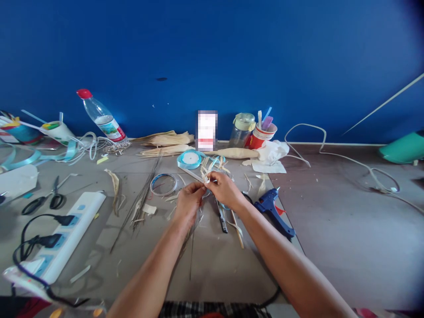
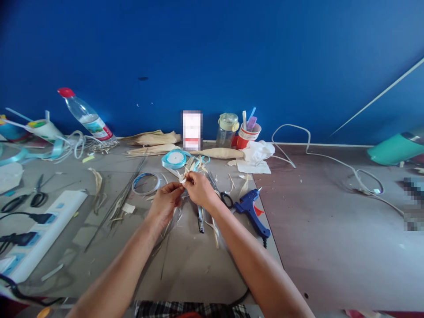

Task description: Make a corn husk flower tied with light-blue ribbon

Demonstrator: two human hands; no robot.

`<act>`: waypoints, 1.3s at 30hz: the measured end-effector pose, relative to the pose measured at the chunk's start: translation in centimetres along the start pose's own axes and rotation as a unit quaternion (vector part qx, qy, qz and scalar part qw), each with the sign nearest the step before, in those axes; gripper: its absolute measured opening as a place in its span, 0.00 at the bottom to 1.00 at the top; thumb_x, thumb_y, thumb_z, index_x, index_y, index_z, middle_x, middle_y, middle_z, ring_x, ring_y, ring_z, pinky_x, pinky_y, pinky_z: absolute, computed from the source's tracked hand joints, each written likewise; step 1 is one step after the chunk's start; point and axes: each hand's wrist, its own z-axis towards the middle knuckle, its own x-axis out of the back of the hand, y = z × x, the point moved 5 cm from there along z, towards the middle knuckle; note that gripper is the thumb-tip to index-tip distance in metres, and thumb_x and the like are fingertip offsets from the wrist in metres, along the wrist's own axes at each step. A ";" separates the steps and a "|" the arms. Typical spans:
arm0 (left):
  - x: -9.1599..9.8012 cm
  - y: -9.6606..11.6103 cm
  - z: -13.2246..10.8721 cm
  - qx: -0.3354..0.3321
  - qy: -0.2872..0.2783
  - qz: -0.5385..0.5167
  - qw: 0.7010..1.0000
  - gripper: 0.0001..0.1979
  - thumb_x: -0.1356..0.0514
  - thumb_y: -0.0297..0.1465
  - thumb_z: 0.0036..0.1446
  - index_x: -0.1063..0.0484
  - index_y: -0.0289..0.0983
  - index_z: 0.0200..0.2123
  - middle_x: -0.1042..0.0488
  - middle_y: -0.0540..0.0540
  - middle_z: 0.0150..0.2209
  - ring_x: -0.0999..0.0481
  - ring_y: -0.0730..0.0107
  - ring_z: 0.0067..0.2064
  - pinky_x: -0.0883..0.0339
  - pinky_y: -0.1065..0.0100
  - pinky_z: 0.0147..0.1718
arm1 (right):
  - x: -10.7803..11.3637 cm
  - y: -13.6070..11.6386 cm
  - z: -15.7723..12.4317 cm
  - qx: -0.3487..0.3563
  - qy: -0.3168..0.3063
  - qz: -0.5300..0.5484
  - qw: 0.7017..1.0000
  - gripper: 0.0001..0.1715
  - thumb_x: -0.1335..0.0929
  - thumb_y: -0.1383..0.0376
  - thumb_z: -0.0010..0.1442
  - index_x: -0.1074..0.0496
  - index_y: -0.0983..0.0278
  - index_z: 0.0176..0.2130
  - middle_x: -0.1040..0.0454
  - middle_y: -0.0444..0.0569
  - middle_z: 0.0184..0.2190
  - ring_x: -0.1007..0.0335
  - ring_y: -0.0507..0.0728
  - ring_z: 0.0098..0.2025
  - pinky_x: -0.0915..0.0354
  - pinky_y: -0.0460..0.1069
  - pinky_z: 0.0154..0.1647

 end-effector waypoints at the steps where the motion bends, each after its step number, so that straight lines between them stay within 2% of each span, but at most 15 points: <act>1: 0.0 0.0 0.0 0.001 0.000 0.000 1.000 0.08 0.36 0.31 0.41 0.28 0.33 0.24 0.35 0.53 0.19 0.45 0.84 0.16 0.54 0.74 0.16 | 0.1 -0.1 0.0 -0.002 0.004 -0.004 1.000 0.05 0.37 0.66 0.50 0.33 0.65 0.27 0.35 0.41 0.24 0.42 0.50 0.27 0.45 0.45 0.31; 4: -0.1 0.1 -0.1 0.001 0.003 -0.003 1.000 0.07 0.36 0.30 0.40 0.28 0.33 0.24 0.34 0.53 0.19 0.45 0.84 0.15 0.54 0.74 0.16 | 0.0 0.0 0.0 -0.003 0.010 0.009 1.000 0.04 0.36 0.66 0.49 0.33 0.65 0.26 0.34 0.41 0.24 0.42 0.49 0.27 0.45 0.45 0.31; 7: -0.2 0.2 -0.1 0.011 0.003 -0.022 1.000 0.07 0.35 0.30 0.39 0.29 0.32 0.24 0.36 0.53 0.17 0.45 0.84 0.15 0.54 0.74 0.16 | -0.3 0.4 0.0 -0.030 0.006 0.092 0.995 0.05 0.35 0.65 0.47 0.34 0.65 0.26 0.36 0.40 0.22 0.44 0.48 0.24 0.46 0.44 0.27; 11: -0.1 0.3 0.0 0.057 0.004 -0.106 0.993 0.09 0.34 0.28 0.36 0.30 0.32 0.23 0.41 0.57 0.14 0.48 0.85 0.14 0.56 0.75 0.15 | -0.3 0.5 -0.2 -0.111 -0.017 0.250 0.962 0.10 0.33 0.60 0.45 0.35 0.65 0.27 0.41 0.37 0.18 0.48 0.46 0.18 0.49 0.44 0.21; 13: 0.1 0.6 0.1 0.057 0.011 -0.143 0.988 0.10 0.34 0.26 0.35 0.31 0.32 0.23 0.41 0.57 0.15 0.49 0.86 0.14 0.57 0.75 0.15 | 0.1 0.2 -0.3 -0.118 -0.023 0.270 0.955 0.12 0.32 0.59 0.44 0.35 0.65 0.27 0.39 0.37 0.19 0.48 0.46 0.17 0.50 0.44 0.20; 15: 0.4 1.0 0.1 0.047 0.023 -0.169 0.984 0.10 0.35 0.24 0.34 0.31 0.32 0.24 0.40 0.57 0.16 0.48 0.87 0.15 0.56 0.76 0.16 | 0.5 0.2 -0.3 -0.109 -0.022 0.220 0.969 0.10 0.33 0.60 0.46 0.34 0.65 0.27 0.36 0.38 0.20 0.47 0.46 0.17 0.49 0.44 0.20; 18: 0.8 1.2 0.0 0.043 0.039 -0.203 0.977 0.10 0.36 0.22 0.35 0.31 0.32 0.26 0.41 0.57 0.16 0.48 0.86 0.15 0.55 0.76 0.16 | 0.9 0.8 -0.1 -0.097 0.018 0.045 0.994 0.07 0.34 0.65 0.48 0.31 0.64 0.31 0.31 0.42 0.22 0.38 0.50 0.22 0.44 0.45 0.26; 21: 1.0 1.3 0.0 0.031 0.043 -0.230 0.972 0.10 0.37 0.21 0.35 0.31 0.32 0.27 0.41 0.57 0.15 0.48 0.86 0.16 0.54 0.76 0.16 | 1.0 1.2 0.0 -0.081 0.068 -0.133 0.985 0.16 0.36 0.70 0.51 0.31 0.63 0.42 0.26 0.45 0.27 0.30 0.55 0.32 0.41 0.47 0.34; 24: 1.1 1.4 0.1 0.020 0.033 -0.249 0.968 0.10 0.38 0.20 0.35 0.30 0.31 0.27 0.40 0.56 0.16 0.46 0.85 0.17 0.53 0.76 0.17 | 0.7 1.3 0.0 -0.077 0.080 -0.238 0.965 0.19 0.38 0.69 0.54 0.34 0.62 0.48 0.24 0.49 0.33 0.29 0.57 0.37 0.42 0.47 0.36; 29: 1.1 1.3 0.1 0.024 0.016 -0.285 0.958 0.09 0.39 0.24 0.39 0.29 0.32 0.29 0.34 0.52 0.20 0.41 0.82 0.18 0.49 0.75 0.18 | 0.6 1.6 0.0 -0.093 0.074 -0.280 0.952 0.19 0.39 0.67 0.57 0.35 0.63 0.49 0.23 0.51 0.38 0.28 0.58 0.40 0.42 0.47 0.36; 34: 0.7 1.3 0.0 0.032 -0.006 -0.292 0.956 0.09 0.37 0.22 0.40 0.30 0.32 0.29 0.34 0.52 0.20 0.40 0.82 0.19 0.48 0.75 0.19 | 0.6 1.7 0.3 -0.078 0.076 -0.275 0.955 0.16 0.40 0.66 0.58 0.29 0.63 0.44 0.26 0.53 0.41 0.29 0.58 0.41 0.41 0.48 0.39; 39: 0.5 1.3 -0.3 0.040 -0.013 -0.306 0.951 0.09 0.37 0.21 0.40 0.30 0.32 0.28 0.36 0.53 0.19 0.40 0.82 0.20 0.48 0.76 0.20 | 2.5 0.9 0.3 -0.047 0.130 -0.223 0.965 0.17 0.40 0.70 0.56 0.27 0.66 0.41 0.27 0.55 0.41 0.31 0.57 0.43 0.40 0.47 0.43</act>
